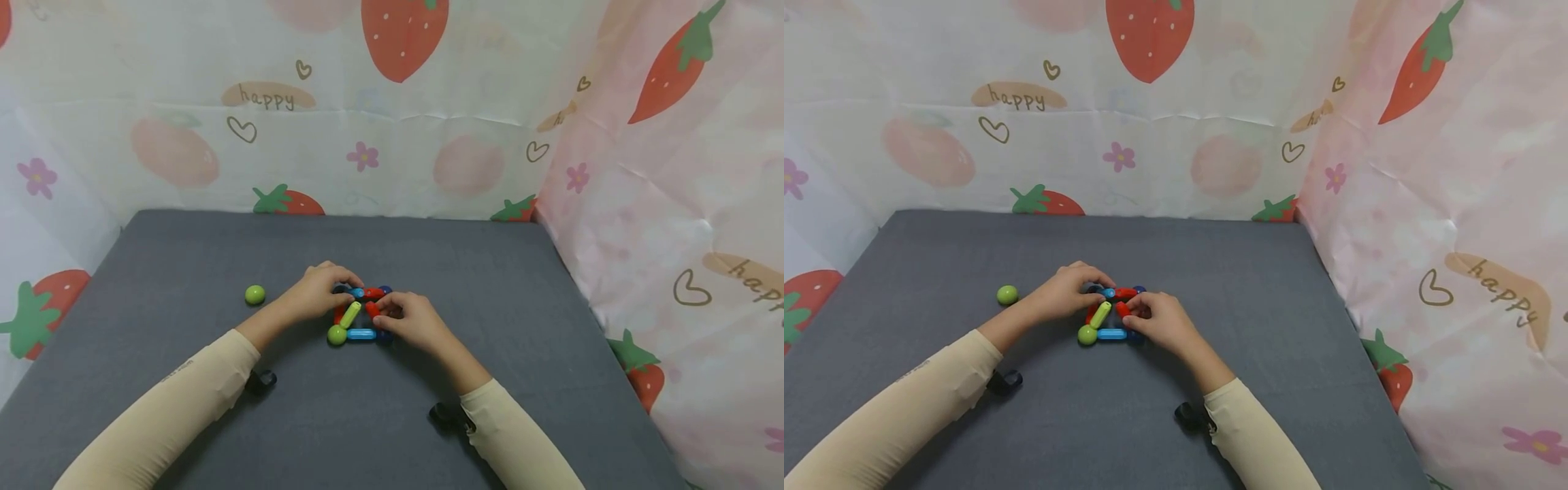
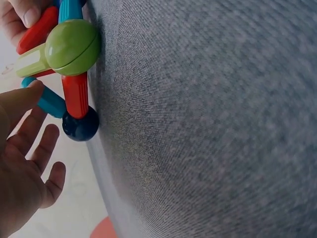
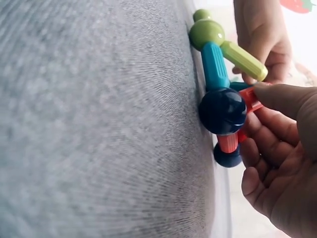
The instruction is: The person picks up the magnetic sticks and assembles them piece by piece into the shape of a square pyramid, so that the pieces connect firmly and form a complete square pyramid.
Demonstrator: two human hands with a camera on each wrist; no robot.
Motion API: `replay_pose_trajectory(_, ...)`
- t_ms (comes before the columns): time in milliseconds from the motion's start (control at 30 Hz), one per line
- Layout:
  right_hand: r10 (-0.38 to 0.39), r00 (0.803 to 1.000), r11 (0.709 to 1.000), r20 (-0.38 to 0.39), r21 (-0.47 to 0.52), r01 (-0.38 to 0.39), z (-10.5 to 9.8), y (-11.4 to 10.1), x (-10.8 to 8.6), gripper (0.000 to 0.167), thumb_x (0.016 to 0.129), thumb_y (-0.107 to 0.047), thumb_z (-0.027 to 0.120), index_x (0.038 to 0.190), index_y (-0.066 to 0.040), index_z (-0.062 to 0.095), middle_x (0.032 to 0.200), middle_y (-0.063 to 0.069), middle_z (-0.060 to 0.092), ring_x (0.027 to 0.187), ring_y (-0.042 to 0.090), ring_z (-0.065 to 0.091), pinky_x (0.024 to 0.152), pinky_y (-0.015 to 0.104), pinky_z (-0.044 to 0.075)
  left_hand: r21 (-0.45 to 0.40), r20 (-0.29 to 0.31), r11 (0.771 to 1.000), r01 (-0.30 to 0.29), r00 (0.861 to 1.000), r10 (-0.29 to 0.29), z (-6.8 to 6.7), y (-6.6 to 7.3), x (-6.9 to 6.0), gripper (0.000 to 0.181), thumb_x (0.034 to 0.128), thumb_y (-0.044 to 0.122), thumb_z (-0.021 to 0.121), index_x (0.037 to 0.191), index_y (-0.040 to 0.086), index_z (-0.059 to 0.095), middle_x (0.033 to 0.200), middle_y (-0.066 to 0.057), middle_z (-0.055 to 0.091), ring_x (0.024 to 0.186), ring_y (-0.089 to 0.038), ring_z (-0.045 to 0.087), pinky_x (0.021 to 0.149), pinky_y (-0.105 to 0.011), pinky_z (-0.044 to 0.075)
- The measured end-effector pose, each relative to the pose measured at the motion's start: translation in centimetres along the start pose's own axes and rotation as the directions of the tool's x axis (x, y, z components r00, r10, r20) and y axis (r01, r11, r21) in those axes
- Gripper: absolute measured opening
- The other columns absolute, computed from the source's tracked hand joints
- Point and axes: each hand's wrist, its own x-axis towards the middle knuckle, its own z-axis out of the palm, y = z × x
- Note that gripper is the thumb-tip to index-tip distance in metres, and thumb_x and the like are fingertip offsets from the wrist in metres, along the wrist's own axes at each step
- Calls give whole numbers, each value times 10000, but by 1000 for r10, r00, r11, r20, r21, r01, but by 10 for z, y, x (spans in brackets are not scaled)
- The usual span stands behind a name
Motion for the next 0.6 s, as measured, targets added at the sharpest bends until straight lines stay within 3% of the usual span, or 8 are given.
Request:
replay_pose_trajectory(267,-11,1000,1000,18,-18,12,-1,2,-2,262,919,-217,793,1160,-129,739,1024,-7,711,888,113,640,796,320,537,15,7,1000,12,1000,-12,-2,4,0,234,963,212,738,1197,211,750,1161,45,729,1134,-215,529,981,-502,319)
replay_pose_trajectory(600,-3,999,992,-32,-125,-1,0,2,-11,305,863,-277,848,1136,-179,754,1049,-48,698,929,185,567,835,361,480,45,8,999,19,1000,-20,-10,4,-6,249,971,219,729,1219,216,743,1204,40,720,1203,-242,516,1006,-527,320)
